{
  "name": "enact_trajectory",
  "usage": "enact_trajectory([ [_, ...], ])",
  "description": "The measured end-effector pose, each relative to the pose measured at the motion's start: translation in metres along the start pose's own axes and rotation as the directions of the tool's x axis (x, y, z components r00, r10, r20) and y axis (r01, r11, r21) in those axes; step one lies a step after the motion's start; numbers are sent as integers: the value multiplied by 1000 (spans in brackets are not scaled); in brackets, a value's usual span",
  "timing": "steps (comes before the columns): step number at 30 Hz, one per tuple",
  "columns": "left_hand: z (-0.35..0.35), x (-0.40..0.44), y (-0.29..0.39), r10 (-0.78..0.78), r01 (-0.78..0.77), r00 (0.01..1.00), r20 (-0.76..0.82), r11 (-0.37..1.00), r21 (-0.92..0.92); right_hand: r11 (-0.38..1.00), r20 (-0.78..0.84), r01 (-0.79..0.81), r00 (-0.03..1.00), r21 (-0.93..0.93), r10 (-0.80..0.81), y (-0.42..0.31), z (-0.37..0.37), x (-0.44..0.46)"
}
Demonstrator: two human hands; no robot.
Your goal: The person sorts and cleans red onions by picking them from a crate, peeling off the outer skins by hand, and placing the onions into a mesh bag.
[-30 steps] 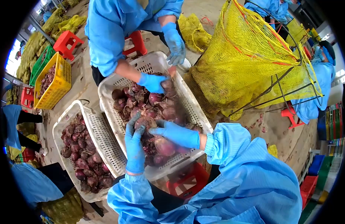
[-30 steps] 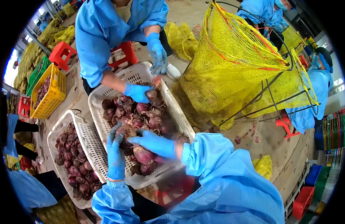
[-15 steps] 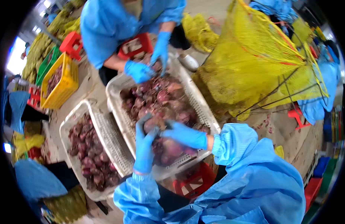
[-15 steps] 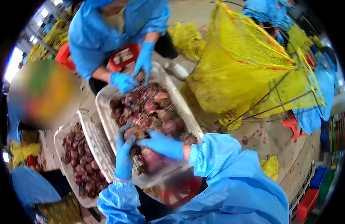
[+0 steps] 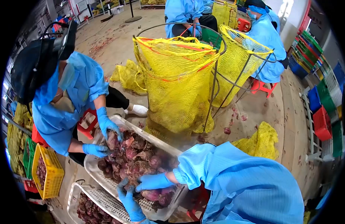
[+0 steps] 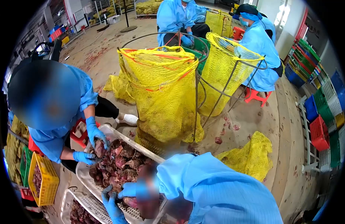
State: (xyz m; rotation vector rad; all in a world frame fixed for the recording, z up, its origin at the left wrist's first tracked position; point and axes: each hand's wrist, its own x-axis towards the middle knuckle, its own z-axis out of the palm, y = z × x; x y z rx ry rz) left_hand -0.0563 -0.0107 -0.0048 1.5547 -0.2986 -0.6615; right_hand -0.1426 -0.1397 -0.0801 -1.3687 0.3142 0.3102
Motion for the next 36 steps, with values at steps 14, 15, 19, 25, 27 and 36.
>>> enact_trajectory([
  [14,14,-3,16,-65,43,995,-77,965,-258,979,115,-134,986,152,118,-85,-13,-49],
  [15,10,-1,7,-15,-6,997,-74,965,-264,989,43,-96,995,108,92,-104,-13,-62],
  [19,11,-1,12,-9,-13,996,-94,972,-233,1000,59,28,998,10,-28,-68,-15,-35],
  [25,14,-3,16,-18,-10,992,-122,974,-227,947,53,-118,993,299,107,-78,-9,-44],
  [27,15,-5,20,-9,-13,994,-108,979,-205,944,24,-70,998,322,65,-82,-7,-47],
  [36,16,-8,22,-21,-1,993,-113,981,-196,915,-203,402,896,-11,-396,-33,7,-26],
])
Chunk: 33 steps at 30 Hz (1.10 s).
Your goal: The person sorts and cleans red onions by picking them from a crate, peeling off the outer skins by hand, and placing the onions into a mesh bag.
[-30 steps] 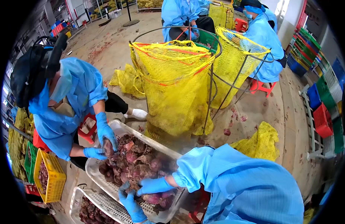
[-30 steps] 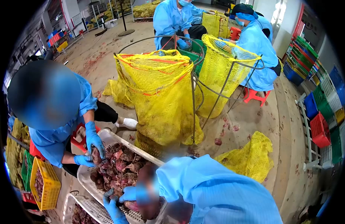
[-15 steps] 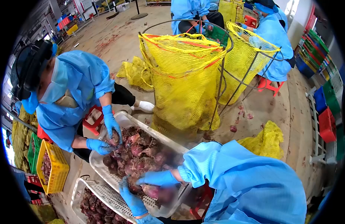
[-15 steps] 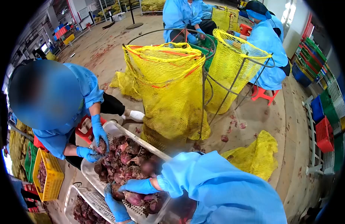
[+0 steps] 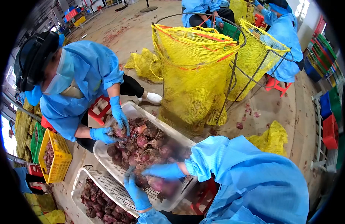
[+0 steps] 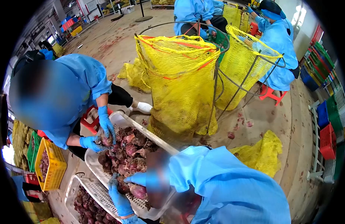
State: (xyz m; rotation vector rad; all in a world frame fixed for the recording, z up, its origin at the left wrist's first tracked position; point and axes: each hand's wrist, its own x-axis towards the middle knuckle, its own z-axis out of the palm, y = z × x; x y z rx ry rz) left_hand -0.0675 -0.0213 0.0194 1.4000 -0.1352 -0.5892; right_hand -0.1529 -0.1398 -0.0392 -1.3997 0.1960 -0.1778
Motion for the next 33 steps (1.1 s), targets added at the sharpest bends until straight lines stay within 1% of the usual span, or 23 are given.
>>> enact_trajectory([
  [1,1,2,-2,8,-8,1000,-14,1000,-9,982,-43,44,998,181,-37,5,8,5],
  [2,1,2,-2,17,-18,999,-27,1000,-18,933,-86,99,994,346,-73,10,15,9],
  [3,0,0,1,1,-1,1000,-29,1000,13,895,7,-105,994,434,113,16,12,2],
  [4,3,-2,5,-8,8,1000,-29,1000,17,698,340,-445,893,561,295,18,8,12],
  [5,5,-3,7,-17,18,999,-27,1000,20,434,621,-755,654,493,432,20,4,22],
  [6,4,-2,6,-14,15,999,-30,1000,24,397,639,-812,582,427,503,22,3,23],
  [9,1,1,0,-2,4,999,-47,999,40,250,647,-942,335,222,685,-22,-9,23],
  [12,6,-5,11,-36,37,999,-33,999,36,577,439,-785,610,225,660,-37,-11,11],
  [15,0,-3,7,-51,52,999,-7,997,58,832,217,-537,836,141,503,-44,-14,3],
  [17,-2,-2,6,-51,51,999,-6,996,67,770,332,-595,792,231,512,-27,-14,7],
  [19,-4,0,2,-17,18,1000,-17,998,54,778,332,-572,809,260,484,-26,-14,6],
  [21,-7,4,-4,-2,2,1000,-22,1000,16,857,219,-464,881,225,419,-41,-12,-1],
  [23,-12,8,-11,-5,4,1000,-18,999,-47,807,232,-517,854,284,465,-42,-12,0],
  [24,-15,10,-14,-31,31,1000,1,996,-89,780,240,-542,840,314,487,-44,-12,1],
  [25,-20,12,-17,-56,58,998,22,990,-131,761,234,-578,816,296,528,-63,-13,-2],
  [26,-24,14,-20,-80,86,996,44,981,-171,740,228,-612,791,279,568,-97,-16,-7],
  [28,-32,20,-27,-134,148,989,64,936,-318,708,219,-642,766,295,604,-108,-17,-8],
  [32,-45,27,-30,-266,286,956,121,764,-578,638,224,-650,752,413,620,-46,-9,12],
  [33,-48,29,-33,-275,288,954,118,741,-606,614,248,-637,760,466,600,-29,-12,19],
])
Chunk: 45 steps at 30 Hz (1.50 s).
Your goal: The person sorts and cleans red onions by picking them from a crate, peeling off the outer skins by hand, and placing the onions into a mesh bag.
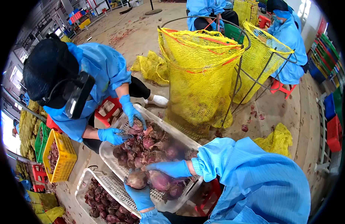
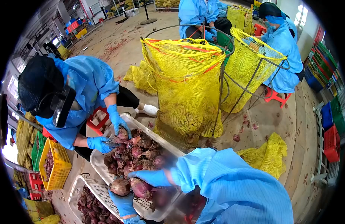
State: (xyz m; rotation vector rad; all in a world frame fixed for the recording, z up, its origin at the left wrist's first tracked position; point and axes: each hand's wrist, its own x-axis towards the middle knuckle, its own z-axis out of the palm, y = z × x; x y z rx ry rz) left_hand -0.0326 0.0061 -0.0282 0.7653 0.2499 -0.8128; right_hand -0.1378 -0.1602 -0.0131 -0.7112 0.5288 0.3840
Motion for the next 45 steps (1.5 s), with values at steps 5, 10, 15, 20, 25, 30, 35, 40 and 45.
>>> enact_trajectory([
  [5,-17,4,-3,296,-303,951,86,849,433,963,-61,98,994,250,-86,-28,-19,10],
  [10,-37,9,11,86,-86,995,-45,996,1,570,-85,362,887,738,-453,-97,-65,4],
  [15,-35,3,5,168,-165,986,7,955,247,352,-245,574,716,739,-653,-157,-111,-40],
  [20,-20,-1,5,69,-76,995,73,992,102,146,-421,640,642,754,-640,-179,-125,-63],
  [25,-9,-3,-10,321,-359,924,209,540,761,93,-466,823,405,560,-786,-194,-131,-72],
  [30,-17,0,-8,312,-334,939,145,726,601,-87,-418,774,240,627,-876,-219,-149,-84],
  [35,-26,4,-3,151,-152,988,20,963,225,-158,-372,711,155,685,-915,-220,-149,-100],
  [40,-20,-4,-17,324,-303,940,106,654,693,-112,-406,768,203,630,-891,-217,-133,-106],
  [45,-18,3,-15,-13,20,998,-61,994,110,-8,-343,779,266,627,-901,-212,-133,-95],
])
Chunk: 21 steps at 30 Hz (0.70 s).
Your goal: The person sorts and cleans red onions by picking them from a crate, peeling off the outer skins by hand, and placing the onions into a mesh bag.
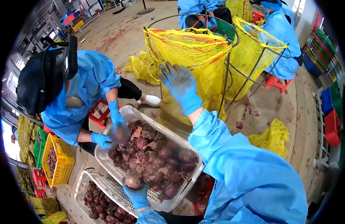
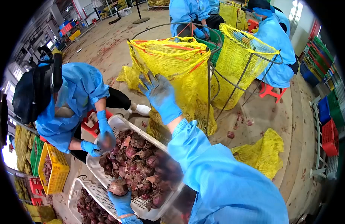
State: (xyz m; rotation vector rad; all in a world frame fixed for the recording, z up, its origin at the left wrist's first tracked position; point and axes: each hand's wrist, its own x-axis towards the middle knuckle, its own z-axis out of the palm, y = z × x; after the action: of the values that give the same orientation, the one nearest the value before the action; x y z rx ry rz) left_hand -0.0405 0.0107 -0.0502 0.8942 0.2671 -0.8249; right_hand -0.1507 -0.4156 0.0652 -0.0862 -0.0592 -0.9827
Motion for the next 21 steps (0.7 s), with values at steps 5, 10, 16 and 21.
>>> enact_trajectory([
  [5,13,-2,0,-91,82,993,-72,989,-121,997,-12,-13,1000,-77,13,7,4,-4],
  [10,22,-9,3,-100,89,993,-68,985,-148,988,63,-120,990,-100,127,17,1,-7],
  [16,15,-4,1,-12,12,998,-64,1000,-3,981,93,-159,981,-113,170,23,-10,-7],
  [21,25,-14,5,-73,70,996,-59,996,-60,962,199,-232,945,-146,258,23,-15,-8],
])
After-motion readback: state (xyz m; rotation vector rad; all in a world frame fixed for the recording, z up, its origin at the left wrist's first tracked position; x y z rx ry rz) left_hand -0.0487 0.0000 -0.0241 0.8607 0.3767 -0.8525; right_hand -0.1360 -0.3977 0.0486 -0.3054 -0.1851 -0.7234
